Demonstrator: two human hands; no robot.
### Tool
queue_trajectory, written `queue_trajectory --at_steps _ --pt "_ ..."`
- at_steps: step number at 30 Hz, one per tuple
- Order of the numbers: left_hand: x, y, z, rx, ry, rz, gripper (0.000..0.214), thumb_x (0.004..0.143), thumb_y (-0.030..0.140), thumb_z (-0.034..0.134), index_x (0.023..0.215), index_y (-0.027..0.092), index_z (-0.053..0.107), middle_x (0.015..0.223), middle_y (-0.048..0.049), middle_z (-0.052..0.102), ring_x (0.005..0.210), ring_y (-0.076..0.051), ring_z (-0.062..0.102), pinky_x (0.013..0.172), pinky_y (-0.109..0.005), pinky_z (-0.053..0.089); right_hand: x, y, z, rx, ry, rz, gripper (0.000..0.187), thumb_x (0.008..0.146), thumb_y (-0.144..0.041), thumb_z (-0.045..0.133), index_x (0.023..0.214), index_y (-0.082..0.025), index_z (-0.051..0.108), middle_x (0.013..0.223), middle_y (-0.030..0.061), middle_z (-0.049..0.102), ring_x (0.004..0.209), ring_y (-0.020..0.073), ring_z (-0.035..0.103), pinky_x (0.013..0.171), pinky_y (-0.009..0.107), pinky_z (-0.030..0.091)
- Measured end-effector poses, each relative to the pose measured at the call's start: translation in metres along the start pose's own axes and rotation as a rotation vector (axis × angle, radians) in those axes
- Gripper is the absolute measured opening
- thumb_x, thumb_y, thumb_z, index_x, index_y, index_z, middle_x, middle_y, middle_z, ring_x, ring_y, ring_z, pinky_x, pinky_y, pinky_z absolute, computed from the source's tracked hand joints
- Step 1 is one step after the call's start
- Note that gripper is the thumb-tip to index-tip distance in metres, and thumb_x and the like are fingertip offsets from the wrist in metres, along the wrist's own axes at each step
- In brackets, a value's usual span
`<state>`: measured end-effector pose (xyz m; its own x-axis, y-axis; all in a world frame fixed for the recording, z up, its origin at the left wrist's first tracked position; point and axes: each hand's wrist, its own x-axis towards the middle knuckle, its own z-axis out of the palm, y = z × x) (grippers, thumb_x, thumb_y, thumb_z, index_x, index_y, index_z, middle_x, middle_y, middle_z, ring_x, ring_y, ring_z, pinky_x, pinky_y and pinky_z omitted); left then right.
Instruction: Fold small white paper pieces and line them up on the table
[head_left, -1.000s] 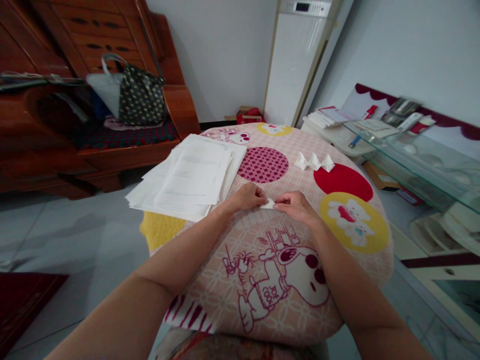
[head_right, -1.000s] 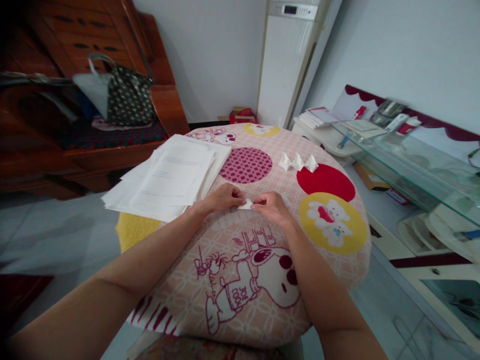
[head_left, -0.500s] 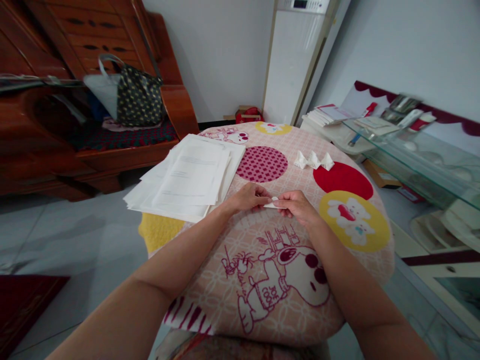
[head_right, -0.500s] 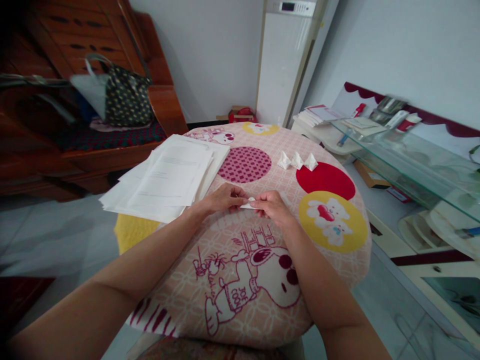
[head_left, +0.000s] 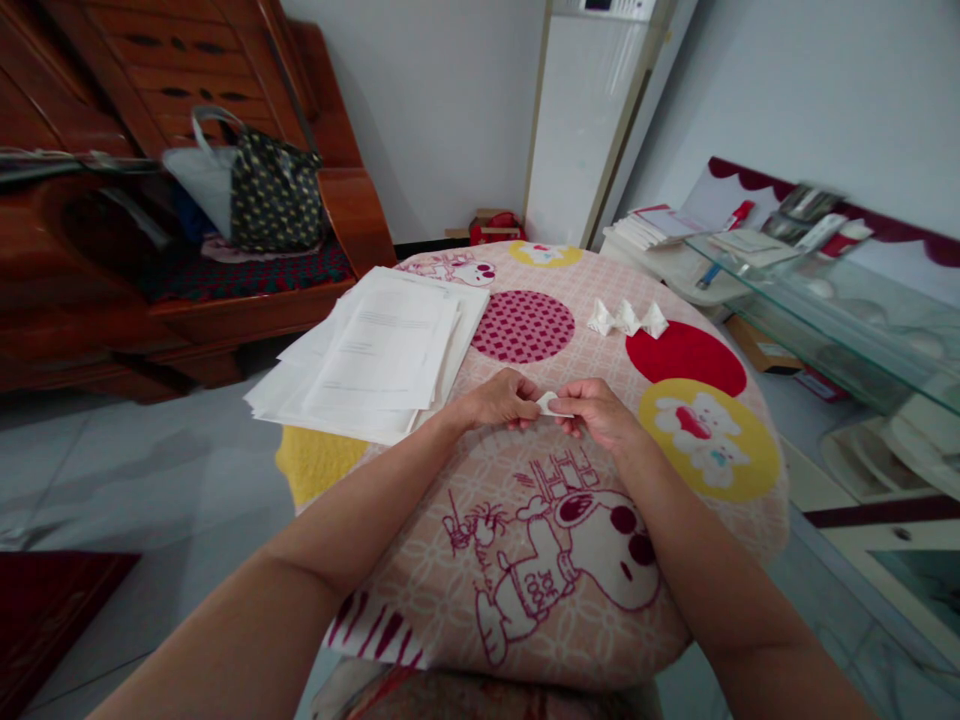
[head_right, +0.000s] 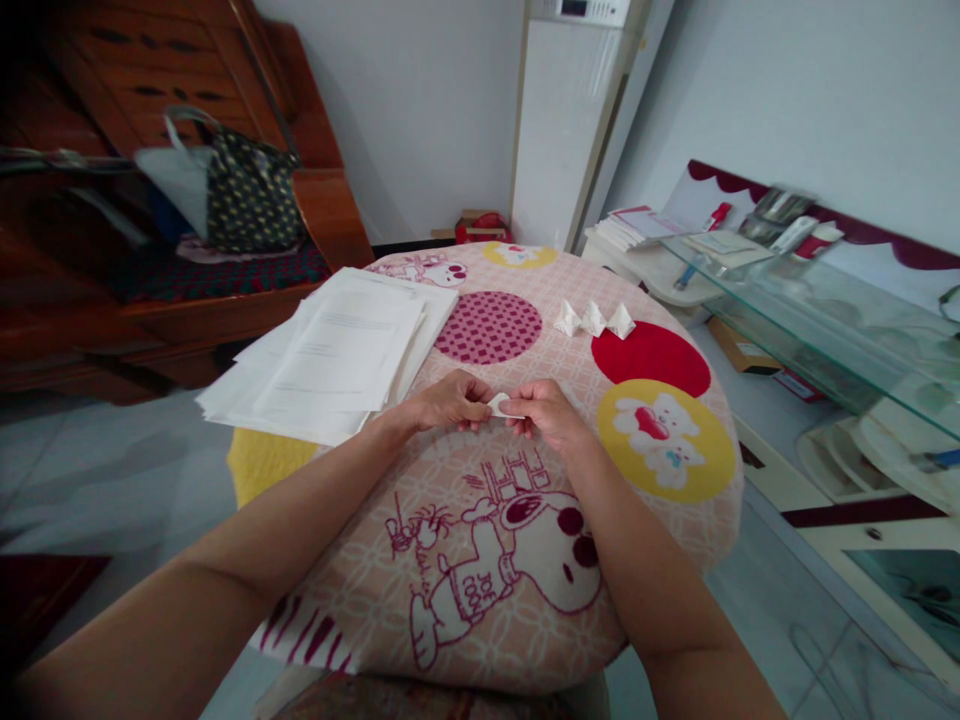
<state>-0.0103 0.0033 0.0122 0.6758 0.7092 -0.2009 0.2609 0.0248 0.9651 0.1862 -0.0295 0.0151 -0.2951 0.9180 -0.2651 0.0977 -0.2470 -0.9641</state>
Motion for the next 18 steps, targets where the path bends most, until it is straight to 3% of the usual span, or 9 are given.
queue_trajectory --at_steps 5,12,18 --pt "-0.002 0.001 -0.006 -0.069 -0.071 -0.024 0.006 0.068 0.016 0.066 0.064 0.013 0.063 0.057 0.0010 0.064 0.053 -0.009 0.061 0.049 -0.018 0.049 0.000 0.001 -0.003 0.015 -0.046 0.029 0.028 0.061 -0.038 0.081 0.060 -0.016 0.063 0.052 0.0015 0.064 0.040 0.0078 0.051 0.035 0.018 0.032" --pt "-0.002 -0.003 -0.009 -0.132 -0.150 -0.034 0.019 0.069 0.017 0.074 0.062 0.014 0.057 0.053 0.0027 0.062 0.050 -0.008 0.059 0.048 -0.018 0.049 -0.002 0.000 -0.003 -0.022 -0.051 0.034 0.027 0.061 -0.037 0.081 0.058 -0.017 0.064 0.051 0.0014 0.064 0.038 0.0078 0.051 0.033 0.017 0.031" --pt "-0.001 -0.009 -0.017 -0.239 -0.124 -0.024 0.027 0.071 0.027 0.085 0.085 0.010 0.069 0.072 -0.0035 0.073 0.057 -0.009 0.066 0.054 -0.019 0.053 -0.001 0.000 -0.001 -0.051 0.064 -0.057 0.026 0.060 -0.037 0.081 0.056 -0.017 0.065 0.050 0.0013 0.063 0.038 0.0081 0.051 0.034 0.017 0.032"
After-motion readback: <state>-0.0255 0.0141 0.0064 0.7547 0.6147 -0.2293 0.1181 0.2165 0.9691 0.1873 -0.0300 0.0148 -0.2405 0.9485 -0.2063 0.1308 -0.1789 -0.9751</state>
